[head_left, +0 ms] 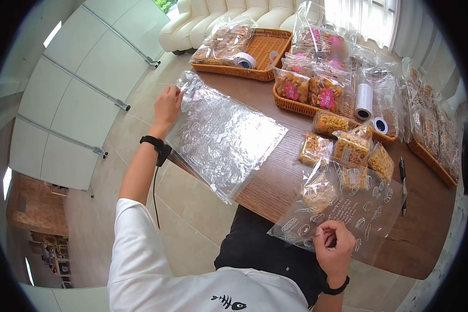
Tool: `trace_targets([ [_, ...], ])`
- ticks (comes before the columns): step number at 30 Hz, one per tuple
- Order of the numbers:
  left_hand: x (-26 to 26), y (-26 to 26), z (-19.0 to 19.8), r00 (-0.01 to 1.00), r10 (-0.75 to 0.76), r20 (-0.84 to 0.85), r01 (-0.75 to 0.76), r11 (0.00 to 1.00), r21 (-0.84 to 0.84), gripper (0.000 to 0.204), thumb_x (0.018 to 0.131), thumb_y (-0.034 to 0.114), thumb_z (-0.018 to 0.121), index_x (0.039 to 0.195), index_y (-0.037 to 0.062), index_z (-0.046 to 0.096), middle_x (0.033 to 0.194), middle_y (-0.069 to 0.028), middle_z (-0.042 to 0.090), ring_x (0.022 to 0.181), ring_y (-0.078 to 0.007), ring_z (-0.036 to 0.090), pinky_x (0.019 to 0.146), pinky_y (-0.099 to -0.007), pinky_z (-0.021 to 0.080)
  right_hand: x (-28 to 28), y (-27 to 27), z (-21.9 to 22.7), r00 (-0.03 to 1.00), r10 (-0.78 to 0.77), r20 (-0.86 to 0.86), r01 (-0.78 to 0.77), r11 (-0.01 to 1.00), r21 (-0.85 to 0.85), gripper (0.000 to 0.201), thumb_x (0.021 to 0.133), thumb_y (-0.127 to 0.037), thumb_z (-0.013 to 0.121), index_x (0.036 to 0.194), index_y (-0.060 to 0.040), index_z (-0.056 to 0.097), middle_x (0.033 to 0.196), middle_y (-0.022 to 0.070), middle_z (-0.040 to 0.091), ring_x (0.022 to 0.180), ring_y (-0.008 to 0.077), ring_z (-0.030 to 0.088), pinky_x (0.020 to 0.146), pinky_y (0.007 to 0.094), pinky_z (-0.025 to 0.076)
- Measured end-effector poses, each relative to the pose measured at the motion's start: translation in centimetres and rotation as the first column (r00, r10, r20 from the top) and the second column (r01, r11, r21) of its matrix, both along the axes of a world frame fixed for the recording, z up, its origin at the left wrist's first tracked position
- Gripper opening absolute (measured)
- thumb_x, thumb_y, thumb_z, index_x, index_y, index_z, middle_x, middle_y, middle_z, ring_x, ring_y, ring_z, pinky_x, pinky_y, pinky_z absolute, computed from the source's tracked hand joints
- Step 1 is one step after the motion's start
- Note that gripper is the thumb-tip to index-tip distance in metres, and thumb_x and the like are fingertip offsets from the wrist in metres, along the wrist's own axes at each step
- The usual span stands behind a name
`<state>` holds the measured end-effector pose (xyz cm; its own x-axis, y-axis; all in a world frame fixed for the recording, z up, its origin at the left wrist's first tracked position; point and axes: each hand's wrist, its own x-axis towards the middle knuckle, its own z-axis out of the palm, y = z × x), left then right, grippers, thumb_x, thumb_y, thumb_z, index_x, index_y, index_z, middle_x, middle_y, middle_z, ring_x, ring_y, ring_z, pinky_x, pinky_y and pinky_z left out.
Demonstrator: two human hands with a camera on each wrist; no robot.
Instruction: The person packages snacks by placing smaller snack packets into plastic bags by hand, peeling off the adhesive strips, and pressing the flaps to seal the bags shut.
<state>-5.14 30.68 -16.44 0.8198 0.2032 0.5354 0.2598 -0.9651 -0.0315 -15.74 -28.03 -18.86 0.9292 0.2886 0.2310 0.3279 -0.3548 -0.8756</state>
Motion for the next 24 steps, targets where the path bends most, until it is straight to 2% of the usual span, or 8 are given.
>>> trace_targets([
  [4, 0.0, 0.4, -0.5, 1.000, 0.011, -0.004, -0.010, 0.997, 0.072, 0.017, 0.098, 0.024, 0.071, 0.098, 0.0076, 0.070, 0.098, -0.0103, 0.068, 0.092, -0.0339, 0.067, 0.082, -0.0469, 0.052, 0.0, 0.0, -0.1, 1.000, -0.007, 0.015, 0.007, 1.000, -0.018, 0.013, 0.084, 0.003, 0.076, 0.091, -0.0035, 0.067, 0.073, 0.0033, 0.065, 0.056, 0.0104, 0.059, 0.051, 0.0245, 0.044],
  [7, -0.1, 0.6, -1.1, 0.999, -0.026, -0.032, 0.028, 0.998, 0.054, 0.015, 0.096, 0.024, 0.073, 0.096, 0.0087, 0.071, 0.098, -0.0091, 0.067, 0.093, -0.0320, 0.067, 0.085, -0.0466, 0.050, 0.0, 0.0, 0.1, 1.000, -0.008, 0.018, 0.009, 1.000, -0.030, 0.013, 0.084, 0.004, 0.076, 0.091, -0.0035, 0.067, 0.073, 0.0032, 0.065, 0.055, 0.0104, 0.059, 0.051, 0.0245, 0.044],
  [11, -0.2, 0.8, -1.2, 0.994, -0.097, -0.048, 0.102, 0.987, 0.122, 0.013, 0.092, 0.019, 0.076, 0.092, 0.0071, 0.073, 0.095, -0.0114, 0.068, 0.087, -0.0341, 0.067, 0.082, -0.0454, 0.052, 0.0, 0.2, 0.0, 1.000, -0.013, 0.010, 0.014, 1.000, -0.027, 0.013, 0.085, 0.004, 0.076, 0.091, -0.0033, 0.067, 0.073, 0.0032, 0.064, 0.055, 0.0105, 0.058, 0.050, 0.0247, 0.043],
  [17, -0.4, 1.0, -1.1, 0.986, -0.115, -0.119, 0.105, 0.991, -0.083, 0.013, 0.089, 0.016, 0.080, 0.090, 0.0041, 0.074, 0.094, -0.0119, 0.069, 0.087, -0.0326, 0.068, 0.079, -0.0432, 0.053, 0.0, 0.3, 0.1, 1.000, -0.010, 0.022, 0.010, 0.999, -0.030, 0.012, 0.085, 0.003, 0.075, 0.091, -0.0033, 0.066, 0.073, 0.0030, 0.064, 0.054, 0.0107, 0.058, 0.050, 0.0249, 0.043],
  [19, -0.6, 1.2, -0.8, 0.978, -0.086, -0.192, 0.044, 0.976, -0.215, 0.015, 0.089, 0.020, 0.080, 0.094, 0.0063, 0.076, 0.099, -0.0091, 0.070, 0.097, -0.0339, 0.069, 0.088, -0.0450, 0.054, 0.0, 0.2, 0.2, 1.000, -0.007, 0.019, 0.008, 0.999, -0.033, 0.012, 0.085, 0.003, 0.076, 0.090, -0.0033, 0.066, 0.073, 0.0031, 0.064, 0.054, 0.0107, 0.058, 0.050, 0.0249, 0.043],
  [20, -0.7, 1.4, -0.8, 0.977, -0.086, -0.193, 0.044, 0.976, -0.213, 0.015, 0.089, 0.020, 0.080, 0.094, 0.0063, 0.076, 0.099, -0.0091, 0.070, 0.097, -0.0339, 0.069, 0.088, -0.0450, 0.054, 0.0, 0.2, 0.2, 1.000, -0.005, 0.016, 0.006, 0.999, -0.036, 0.012, 0.085, 0.003, 0.076, 0.090, -0.0033, 0.066, 0.073, 0.0031, 0.064, 0.054, 0.0106, 0.058, 0.050, 0.0249, 0.043],
  [22, -0.9, 2.0, -0.6, 0.957, -0.166, -0.239, 0.116, 0.970, -0.212, 0.010, 0.089, 0.007, 0.076, 0.099, 0.0040, 0.077, 0.098, -0.0117, 0.069, 0.088, -0.0297, 0.068, 0.081, -0.0400, 0.055, 0.0, 0.2, 0.1, 1.000, -0.007, 0.011, 0.007, 0.999, -0.033, 0.012, 0.085, 0.003, 0.075, 0.090, -0.0033, 0.066, 0.073, 0.0031, 0.064, 0.054, 0.0106, 0.058, 0.050, 0.0249, 0.043],
  [24, -1.5, 2.4, -0.6, 0.946, -0.179, -0.268, 0.127, 0.971, -0.202, 0.014, 0.090, 0.007, 0.074, 0.103, 0.0048, 0.077, 0.103, -0.0122, 0.069, 0.091, -0.0304, 0.069, 0.083, -0.0399, 0.055, 0.0, 0.3, 0.1, 1.000, -0.006, 0.008, 0.007, 1.000, -0.031, 0.012, 0.085, 0.003, 0.075, 0.090, -0.0033, 0.066, 0.073, 0.0031, 0.064, 0.054, 0.0105, 0.058, 0.050, 0.0249, 0.043],
])
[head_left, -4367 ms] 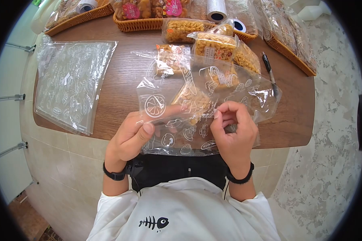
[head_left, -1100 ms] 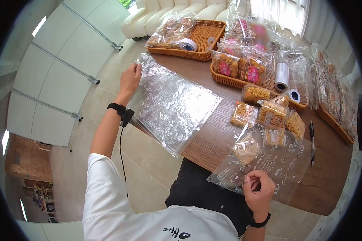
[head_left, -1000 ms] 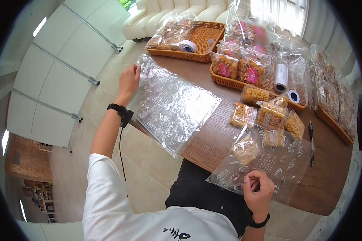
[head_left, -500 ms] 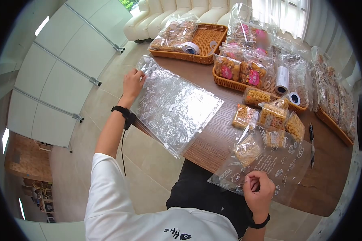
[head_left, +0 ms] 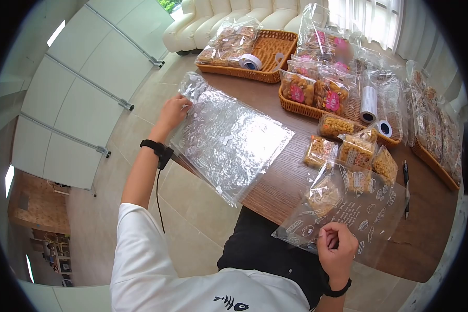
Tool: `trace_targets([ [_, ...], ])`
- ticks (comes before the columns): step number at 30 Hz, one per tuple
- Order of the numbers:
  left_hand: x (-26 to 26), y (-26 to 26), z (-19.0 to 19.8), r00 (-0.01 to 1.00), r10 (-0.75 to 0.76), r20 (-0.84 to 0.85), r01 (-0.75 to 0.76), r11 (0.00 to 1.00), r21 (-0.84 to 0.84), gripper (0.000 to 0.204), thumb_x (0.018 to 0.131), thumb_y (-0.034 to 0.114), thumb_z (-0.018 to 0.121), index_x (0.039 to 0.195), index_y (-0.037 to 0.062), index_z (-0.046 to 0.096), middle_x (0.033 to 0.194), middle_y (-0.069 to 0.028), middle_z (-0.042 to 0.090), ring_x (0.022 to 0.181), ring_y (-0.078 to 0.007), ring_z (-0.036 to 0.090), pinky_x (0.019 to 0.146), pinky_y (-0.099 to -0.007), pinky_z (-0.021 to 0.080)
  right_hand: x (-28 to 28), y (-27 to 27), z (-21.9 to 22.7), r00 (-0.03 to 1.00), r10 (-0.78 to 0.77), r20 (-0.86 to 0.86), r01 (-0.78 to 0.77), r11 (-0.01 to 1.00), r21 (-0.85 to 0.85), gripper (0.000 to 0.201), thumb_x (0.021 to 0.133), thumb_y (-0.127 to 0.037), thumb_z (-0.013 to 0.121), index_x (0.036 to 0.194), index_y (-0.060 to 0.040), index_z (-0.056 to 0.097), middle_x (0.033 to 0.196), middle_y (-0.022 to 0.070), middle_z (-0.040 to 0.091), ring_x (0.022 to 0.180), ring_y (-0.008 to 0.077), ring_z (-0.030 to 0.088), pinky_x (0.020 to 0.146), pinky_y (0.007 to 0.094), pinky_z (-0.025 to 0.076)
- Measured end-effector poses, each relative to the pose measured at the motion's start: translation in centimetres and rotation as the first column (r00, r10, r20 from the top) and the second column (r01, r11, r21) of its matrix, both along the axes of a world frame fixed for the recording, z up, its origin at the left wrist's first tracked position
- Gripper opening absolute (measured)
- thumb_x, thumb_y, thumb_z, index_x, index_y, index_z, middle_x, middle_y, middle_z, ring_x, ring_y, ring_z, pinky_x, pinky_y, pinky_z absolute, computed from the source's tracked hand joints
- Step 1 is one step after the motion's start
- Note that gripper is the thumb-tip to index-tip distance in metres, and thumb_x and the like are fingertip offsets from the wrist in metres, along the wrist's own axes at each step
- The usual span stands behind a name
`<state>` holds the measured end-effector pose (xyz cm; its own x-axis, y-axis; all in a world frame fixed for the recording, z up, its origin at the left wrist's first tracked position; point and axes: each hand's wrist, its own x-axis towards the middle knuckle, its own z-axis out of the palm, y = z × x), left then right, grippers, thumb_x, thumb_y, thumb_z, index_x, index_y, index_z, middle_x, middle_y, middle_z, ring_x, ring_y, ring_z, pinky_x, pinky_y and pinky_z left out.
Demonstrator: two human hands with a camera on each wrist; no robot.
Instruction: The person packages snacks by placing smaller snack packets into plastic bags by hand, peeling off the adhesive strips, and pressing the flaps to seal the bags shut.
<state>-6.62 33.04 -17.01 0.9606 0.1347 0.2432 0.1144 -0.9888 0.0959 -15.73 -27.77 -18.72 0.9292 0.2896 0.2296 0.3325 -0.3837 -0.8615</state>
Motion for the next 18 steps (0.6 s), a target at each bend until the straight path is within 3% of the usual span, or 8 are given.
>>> trace_targets([
  [5, -1.8, -1.4, 0.7, 0.992, 0.011, -0.127, 0.003, 0.994, 0.108, 0.030, 0.091, 0.007, 0.068, 0.120, 0.0094, 0.076, 0.126, -0.0133, 0.066, 0.110, -0.0326, 0.067, 0.096, -0.0423, 0.053, 0.1, 0.1, 0.1, 1.000, -0.004, 0.003, 0.004, 1.000, 0.000, 0.012, 0.085, 0.003, 0.075, 0.089, -0.0031, 0.066, 0.072, 0.0030, 0.063, 0.054, 0.0104, 0.057, 0.050, 0.0247, 0.042],
  [7, -2.5, -2.1, 1.1, 0.985, -0.067, -0.159, 0.118, 0.934, 0.338, 0.039, 0.091, 0.011, 0.068, 0.129, 0.0146, 0.074, 0.141, -0.0127, 0.060, 0.124, -0.0327, 0.062, 0.103, -0.0450, 0.049, 0.1, 0.1, 0.1, 1.000, -0.003, 0.001, 0.003, 1.000, -0.001, 0.012, 0.085, 0.003, 0.075, 0.089, -0.0031, 0.066, 0.072, 0.0030, 0.063, 0.054, 0.0104, 0.057, 0.050, 0.0248, 0.042],
  [10, -3.0, -3.7, 2.7, 0.974, 0.002, -0.227, 0.095, 0.903, 0.418, 0.044, 0.089, 0.010, 0.069, 0.132, 0.0181, 0.073, 0.147, -0.0122, 0.055, 0.130, -0.0311, 0.057, 0.107, -0.0449, 0.047, 0.1, 0.2, 0.2, 1.000, 0.001, 0.004, -0.001, 1.000, 0.003, 0.012, 0.085, 0.003, 0.075, 0.089, -0.0031, 0.066, 0.072, 0.0030, 0.063, 0.053, 0.0104, 0.057, 0.050, 0.0249, 0.042],
  [13, -2.7, -3.4, 3.0, 0.977, -0.042, -0.207, 0.134, 0.882, 0.453, 0.037, 0.090, 0.011, 0.070, 0.125, 0.0192, 0.077, 0.143, -0.0108, 0.058, 0.125, -0.0300, 0.061, 0.104, -0.0431, 0.048, 0.1, 0.2, 0.2, 1.000, 0.003, 0.015, -0.003, 1.000, -0.005, 0.012, 0.085, 0.003, 0.075, 0.089, -0.0033, 0.066, 0.071, 0.0030, 0.062, 0.053, 0.0105, 0.057, 0.049, 0.0250, 0.042],
  [17, -1.7, -2.6, 2.3, 0.991, -0.065, -0.120, 0.096, 0.956, 0.277, 0.028, 0.090, 0.011, 0.071, 0.117, 0.0167, 0.080, 0.135, -0.0112, 0.062, 0.118, -0.0312, 0.064, 0.100, -0.0441, 0.050, 0.1, 0.1, 0.2, 1.000, 0.007, 0.017, -0.007, 1.000, -0.019, 0.013, 0.085, 0.003, 0.075, 0.089, -0.0034, 0.066, 0.070, 0.0032, 0.061, 0.052, 0.0109, 0.056, 0.049, 0.0254, 0.041],
  [18, -1.3, -2.4, 2.0, 0.999, -0.005, -0.048, 0.013, 0.987, 0.161, 0.023, 0.090, 0.012, 0.073, 0.111, 0.0147, 0.080, 0.130, -0.0116, 0.064, 0.113, -0.0318, 0.065, 0.098, -0.0442, 0.052, 0.1, 0.1, 0.2, 1.000, 0.007, 0.017, -0.006, 1.000, -0.019, 0.013, 0.085, 0.003, 0.075, 0.089, -0.0034, 0.066, 0.070, 0.0032, 0.061, 0.052, 0.0109, 0.056, 0.049, 0.0254, 0.041],
])
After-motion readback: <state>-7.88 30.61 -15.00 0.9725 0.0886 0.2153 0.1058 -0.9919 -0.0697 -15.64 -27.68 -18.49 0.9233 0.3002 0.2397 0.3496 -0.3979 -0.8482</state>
